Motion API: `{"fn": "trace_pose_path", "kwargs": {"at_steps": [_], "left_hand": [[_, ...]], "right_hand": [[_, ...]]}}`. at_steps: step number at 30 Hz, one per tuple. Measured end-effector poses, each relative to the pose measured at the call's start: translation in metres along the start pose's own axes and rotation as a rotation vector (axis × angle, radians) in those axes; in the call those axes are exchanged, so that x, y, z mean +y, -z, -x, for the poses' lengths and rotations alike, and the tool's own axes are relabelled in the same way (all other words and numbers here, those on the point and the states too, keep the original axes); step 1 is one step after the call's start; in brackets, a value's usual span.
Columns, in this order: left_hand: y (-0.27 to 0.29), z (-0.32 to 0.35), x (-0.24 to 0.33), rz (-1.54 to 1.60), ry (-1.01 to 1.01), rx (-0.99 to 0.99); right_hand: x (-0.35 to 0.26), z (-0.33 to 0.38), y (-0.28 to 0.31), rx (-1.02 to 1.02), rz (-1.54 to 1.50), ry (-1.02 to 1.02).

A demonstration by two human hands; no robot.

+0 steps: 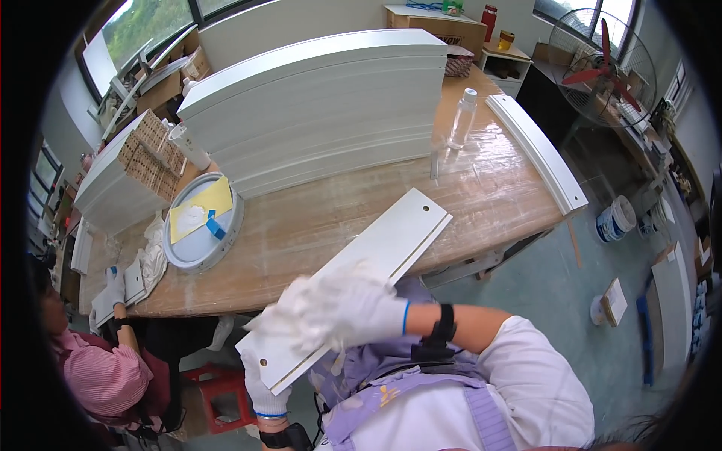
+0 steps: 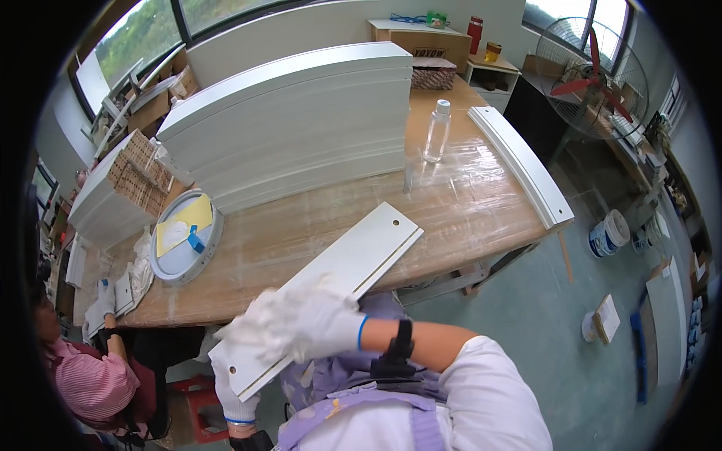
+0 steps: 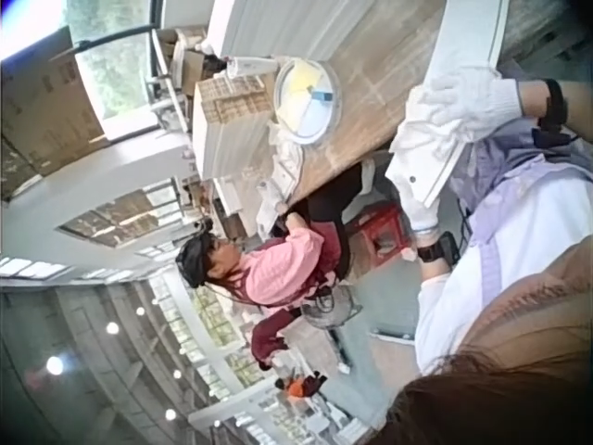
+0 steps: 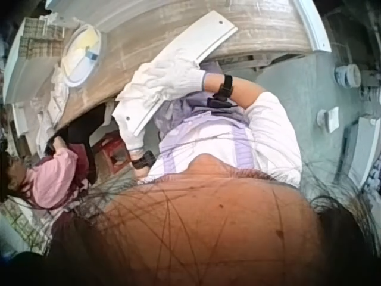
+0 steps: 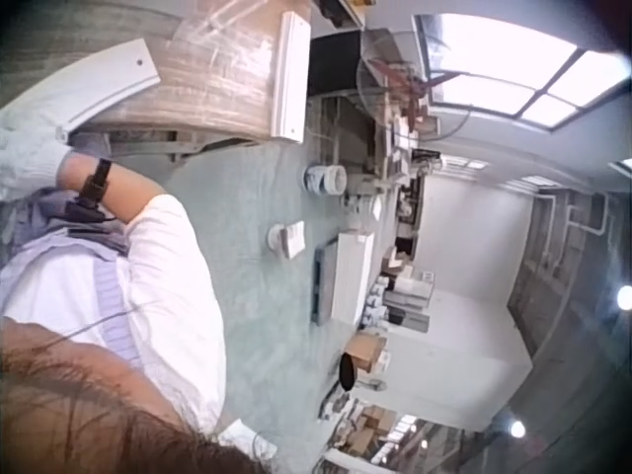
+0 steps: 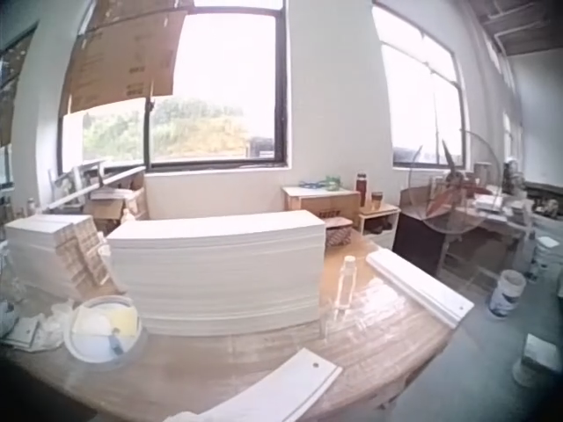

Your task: Applying finish or adhesive to white furniture panels using a sponge applicator and cleaning them with a cloth.

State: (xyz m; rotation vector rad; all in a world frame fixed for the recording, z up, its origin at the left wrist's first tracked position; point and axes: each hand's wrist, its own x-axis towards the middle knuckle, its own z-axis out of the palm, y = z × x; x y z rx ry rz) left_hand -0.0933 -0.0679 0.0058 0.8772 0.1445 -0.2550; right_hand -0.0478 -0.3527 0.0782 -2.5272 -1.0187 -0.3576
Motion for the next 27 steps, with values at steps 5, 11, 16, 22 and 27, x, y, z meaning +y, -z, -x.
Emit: {"fn": "trace_pose_path", "kwargs": {"at_steps": [5, 11, 16, 22, 27], "left_hand": [[0.007, -0.007, -0.006, 0.103, 0.066, 0.010], [0.002, -0.015, 0.000, 0.247, 0.038, 0.059], [-0.022, -0.025, 0.004, 0.381, 0.069, 0.004], [0.017, -0.011, -0.023, -0.990, -0.708, 0.455], [-0.007, -0.028, 0.010, 0.486, 0.109, -0.128]], "right_hand": [[0.197, 0.104, 0.034, -0.186, 0.475, -0.995], [0.141, 0.095, 0.065, 0.195, 0.166, -0.879], [0.034, 0.005, -0.022, -0.037, 0.167, -0.467], [-0.104, -0.046, -0.086, -0.101, -0.187, 0.303], [-0.037, -0.010, -0.002, -0.247, -0.840, 0.061]]}}
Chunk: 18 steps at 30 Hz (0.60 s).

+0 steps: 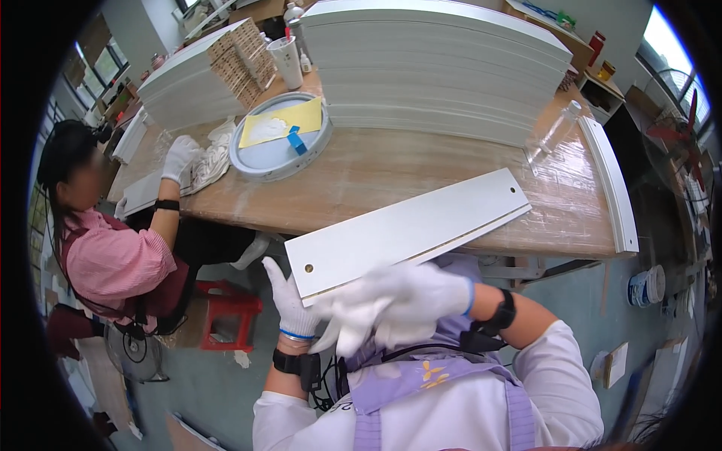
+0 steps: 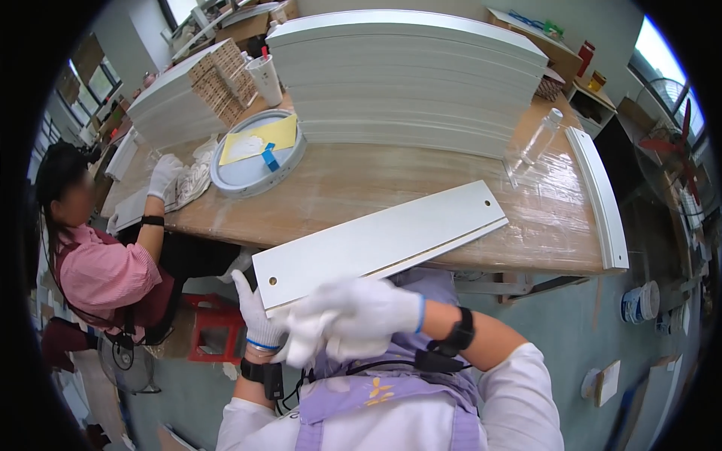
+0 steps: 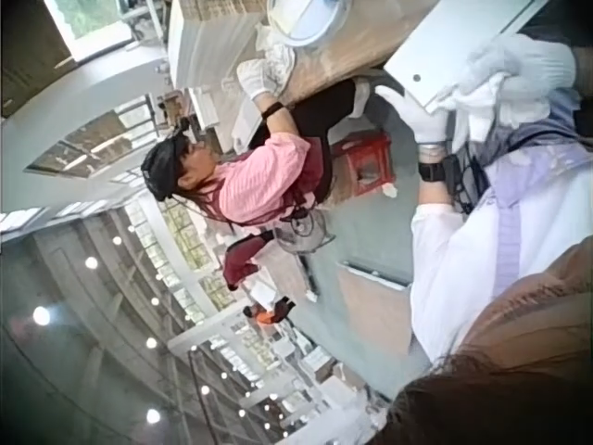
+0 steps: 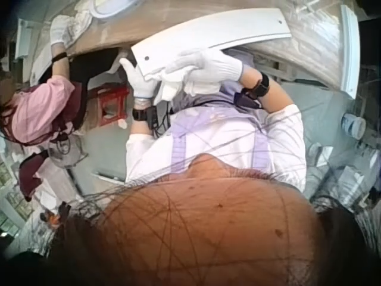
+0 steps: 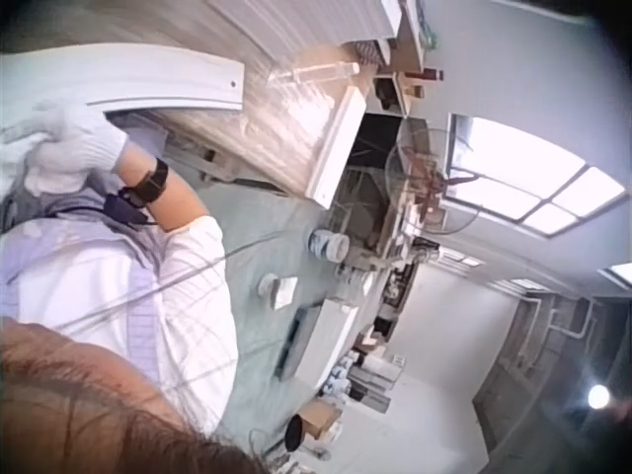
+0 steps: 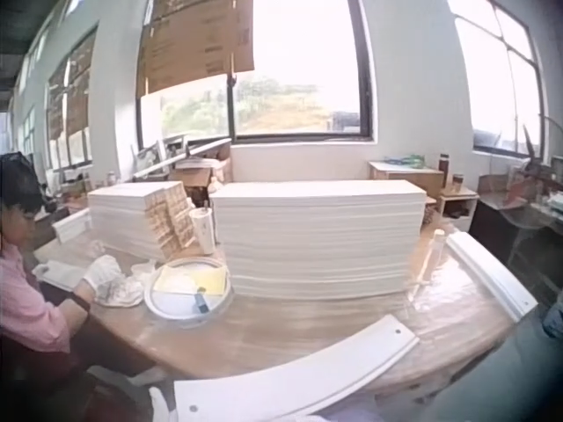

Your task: Applying finish or adhesive to white furniture panels using a sponge applicator and cleaning them with a cloth.

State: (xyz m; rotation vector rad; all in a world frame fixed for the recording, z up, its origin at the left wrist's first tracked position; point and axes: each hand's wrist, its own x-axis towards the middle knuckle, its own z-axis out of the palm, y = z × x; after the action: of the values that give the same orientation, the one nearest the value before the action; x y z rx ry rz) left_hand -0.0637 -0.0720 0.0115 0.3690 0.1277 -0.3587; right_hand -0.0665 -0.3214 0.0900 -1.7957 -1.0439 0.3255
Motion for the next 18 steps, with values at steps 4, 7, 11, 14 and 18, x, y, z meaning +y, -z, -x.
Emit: {"fn": "trace_pose_path", "kwargs": {"at_steps": [4, 7, 11, 14, 18], "left_hand": [[0.003, 0.008, 0.002, 0.163, 0.037, -0.075], [-0.009, 0.005, -0.008, 0.032, 0.038, 0.000], [0.029, 0.011, -0.007, 0.105, -0.111, -0.077], [-0.011, 0.016, -0.004, -0.044, -0.049, -0.075], [0.016, 0.013, -0.009, 0.136, -0.057, -0.037]], "right_hand": [[0.016, -0.005, 0.036, 0.599, 0.204, -0.258], [0.020, -0.035, -0.010, 0.360, 0.717, -0.160], [0.005, -0.061, -0.076, 0.073, 0.916, 0.218], [0.028, -0.047, -0.062, 0.149, 0.990, 0.300], [0.044, 0.027, 0.002, 0.232, 1.216, 0.077]]}}
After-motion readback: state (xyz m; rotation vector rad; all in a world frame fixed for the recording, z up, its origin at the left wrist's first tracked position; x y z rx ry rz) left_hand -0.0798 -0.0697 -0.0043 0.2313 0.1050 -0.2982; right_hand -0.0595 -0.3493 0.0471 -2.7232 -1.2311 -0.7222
